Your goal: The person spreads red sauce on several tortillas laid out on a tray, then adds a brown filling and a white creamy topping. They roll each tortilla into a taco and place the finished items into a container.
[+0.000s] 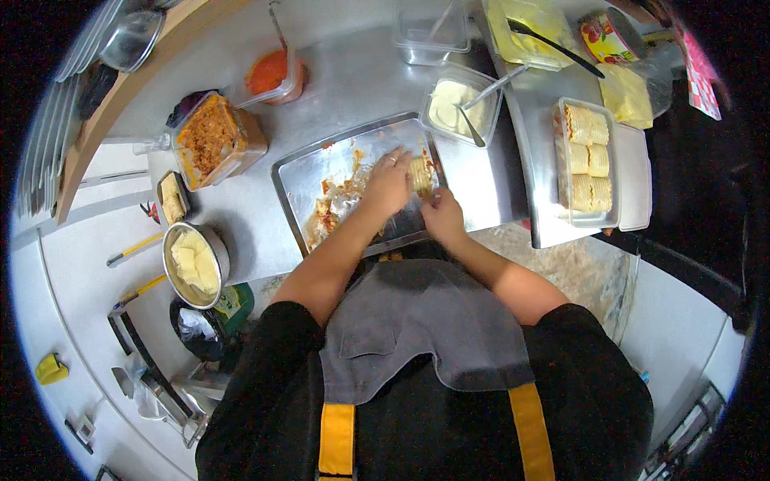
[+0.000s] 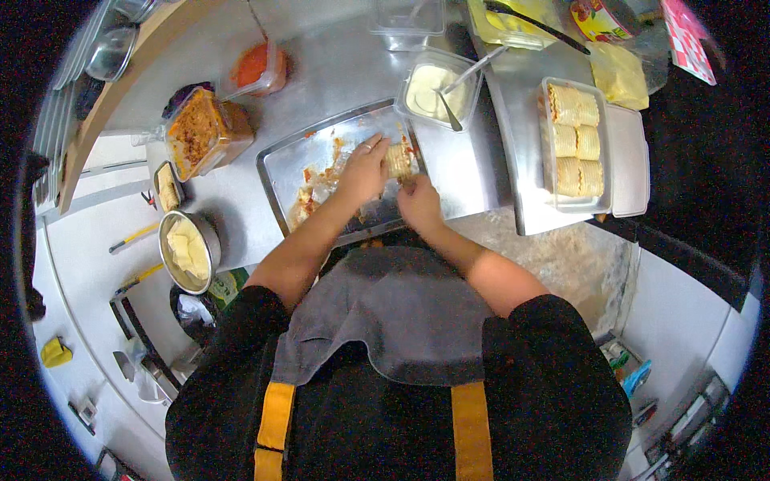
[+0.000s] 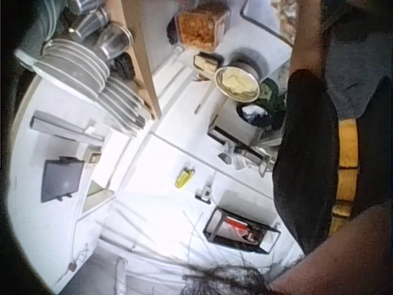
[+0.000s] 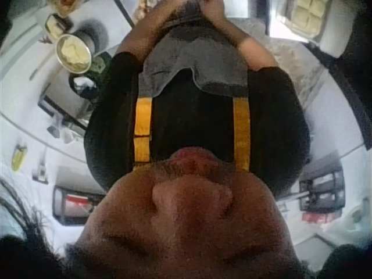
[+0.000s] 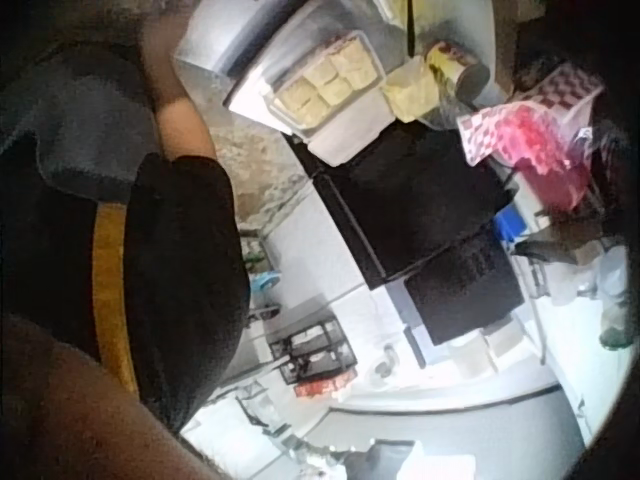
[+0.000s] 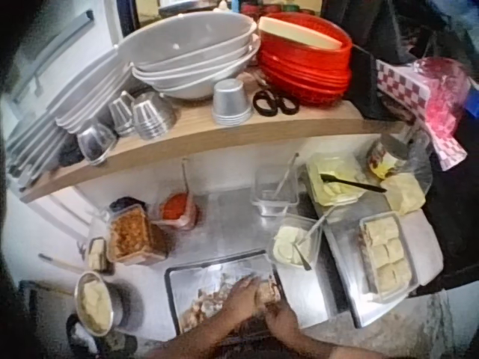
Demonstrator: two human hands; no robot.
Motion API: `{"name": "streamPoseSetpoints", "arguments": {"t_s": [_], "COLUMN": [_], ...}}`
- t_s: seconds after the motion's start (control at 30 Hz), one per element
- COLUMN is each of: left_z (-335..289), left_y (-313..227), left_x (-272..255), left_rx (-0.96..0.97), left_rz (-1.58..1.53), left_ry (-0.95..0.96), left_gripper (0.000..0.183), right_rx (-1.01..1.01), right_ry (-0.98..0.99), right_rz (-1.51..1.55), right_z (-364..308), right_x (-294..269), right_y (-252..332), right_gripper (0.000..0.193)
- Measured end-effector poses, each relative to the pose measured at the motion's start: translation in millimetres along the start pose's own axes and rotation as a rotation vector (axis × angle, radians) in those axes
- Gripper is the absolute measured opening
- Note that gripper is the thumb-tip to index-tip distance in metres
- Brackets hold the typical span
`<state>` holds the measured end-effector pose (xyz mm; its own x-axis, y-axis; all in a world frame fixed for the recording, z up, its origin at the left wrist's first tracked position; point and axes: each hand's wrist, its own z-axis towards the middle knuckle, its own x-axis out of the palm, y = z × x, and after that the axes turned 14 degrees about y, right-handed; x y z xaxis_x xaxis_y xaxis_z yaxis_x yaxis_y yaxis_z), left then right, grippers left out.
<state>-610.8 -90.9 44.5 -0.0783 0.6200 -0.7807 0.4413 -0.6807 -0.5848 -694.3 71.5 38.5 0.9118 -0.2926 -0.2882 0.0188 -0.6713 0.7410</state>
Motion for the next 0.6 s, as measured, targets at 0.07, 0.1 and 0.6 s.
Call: {"name": "streamPoseSetpoints", "arguments": {"t_s": [0.07, 0.1, 0.6], "left_z": [15, 23, -31], "left_y": [6, 8, 16], "left_x": [-5, -7, -13], "left_rx": [-0.051, -0.086, -0.224], "left_rz": [-0.025, -0.026, -0.437], "left_ry": [0.173, 0.288, 0.347], "left_gripper": [0.049, 0.048, 0.040], "right_rx": [0.174, 0.184, -0.014], "right_ry": [0.032, 0.044, 0.374], "right_rz": [0.420, 0.530, 1.049], "right_z": [13, 20, 40], "right_x": [9, 11, 3], "right_y": [-4, -8, 12], "right_gripper": [0.018, 0.016, 0.043]}}
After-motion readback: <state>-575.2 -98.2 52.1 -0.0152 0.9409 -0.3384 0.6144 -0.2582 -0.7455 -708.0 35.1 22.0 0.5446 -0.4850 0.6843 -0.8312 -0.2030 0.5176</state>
